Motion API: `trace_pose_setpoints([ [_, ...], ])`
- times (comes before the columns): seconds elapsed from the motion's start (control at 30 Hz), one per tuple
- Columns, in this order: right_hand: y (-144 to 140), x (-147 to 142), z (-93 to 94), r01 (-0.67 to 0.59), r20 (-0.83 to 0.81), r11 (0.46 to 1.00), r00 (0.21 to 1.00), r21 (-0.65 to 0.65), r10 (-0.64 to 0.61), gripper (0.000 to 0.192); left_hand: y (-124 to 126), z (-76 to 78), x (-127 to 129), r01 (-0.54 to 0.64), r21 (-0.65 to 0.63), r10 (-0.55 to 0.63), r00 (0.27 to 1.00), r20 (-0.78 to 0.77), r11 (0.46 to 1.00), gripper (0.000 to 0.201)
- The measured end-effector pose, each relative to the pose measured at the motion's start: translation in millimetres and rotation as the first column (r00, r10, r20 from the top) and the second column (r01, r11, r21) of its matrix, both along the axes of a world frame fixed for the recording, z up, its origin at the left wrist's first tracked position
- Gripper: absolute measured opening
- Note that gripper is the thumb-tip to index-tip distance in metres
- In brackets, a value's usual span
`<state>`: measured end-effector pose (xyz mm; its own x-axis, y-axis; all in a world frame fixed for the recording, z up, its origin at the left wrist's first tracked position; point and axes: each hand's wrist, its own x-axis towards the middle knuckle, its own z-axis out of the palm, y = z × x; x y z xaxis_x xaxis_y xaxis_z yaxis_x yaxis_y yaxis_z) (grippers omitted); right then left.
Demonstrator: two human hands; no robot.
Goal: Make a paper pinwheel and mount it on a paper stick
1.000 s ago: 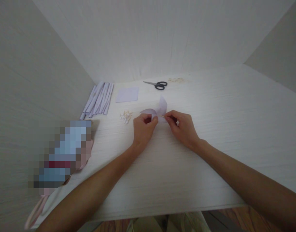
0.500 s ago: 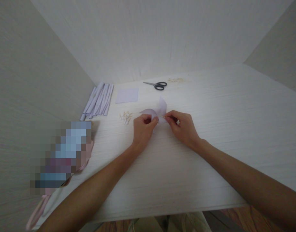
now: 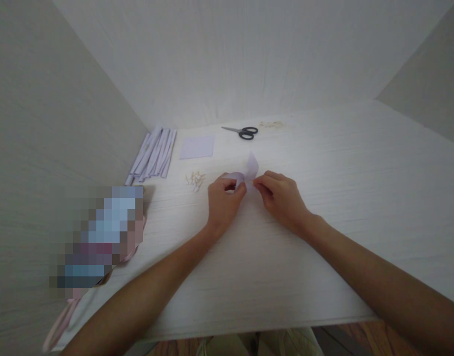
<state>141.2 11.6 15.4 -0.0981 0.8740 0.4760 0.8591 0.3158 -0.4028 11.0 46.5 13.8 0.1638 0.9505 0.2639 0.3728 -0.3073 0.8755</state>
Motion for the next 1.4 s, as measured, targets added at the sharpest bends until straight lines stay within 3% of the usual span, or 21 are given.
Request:
trace_pose_setpoints([
  [0.17,-2,-4,4.2,0.019,0.116,0.998,0.993,-0.063,-0.012,0.020,-3,4.2,1,-0.003,0.115,0.004,1.000,-0.008,0.993,0.013],
  [0.5,-4,-4,6.6,0.023,0.105,0.999,0.994,0.028,-0.026,0.019,-5,6.4,4,-0.001,0.217,0.022,0.995,-0.094,0.976,0.014],
  [0.8,-6,-10,12.4,0.029,0.248,0.998,0.969,-0.058,-0.014,0.018,-5,4.1,2,-0.007,0.311,0.052,0.989,-0.136,0.950,0.012],
  [0.97,-4,-12,8.9,0.074,0.172,0.990,0.984,-0.119,-0.053,0.017,-5,2.6,2,0.004,0.329,0.050,0.986,-0.156,0.944,0.012],
  [1.17,-2,-8,7.4,0.039,0.023,0.998,0.999,-0.053,-0.038,0.017,-4,4.1,2,0.016,0.302,0.036,0.986,-0.166,0.953,0.013],
  [1.4,-2,-6,9.0,0.020,0.014,0.999,1.000,-0.028,-0.019,0.019,-5,3.0,2,0.022,0.303,0.025,0.988,-0.151,0.953,0.012],
])
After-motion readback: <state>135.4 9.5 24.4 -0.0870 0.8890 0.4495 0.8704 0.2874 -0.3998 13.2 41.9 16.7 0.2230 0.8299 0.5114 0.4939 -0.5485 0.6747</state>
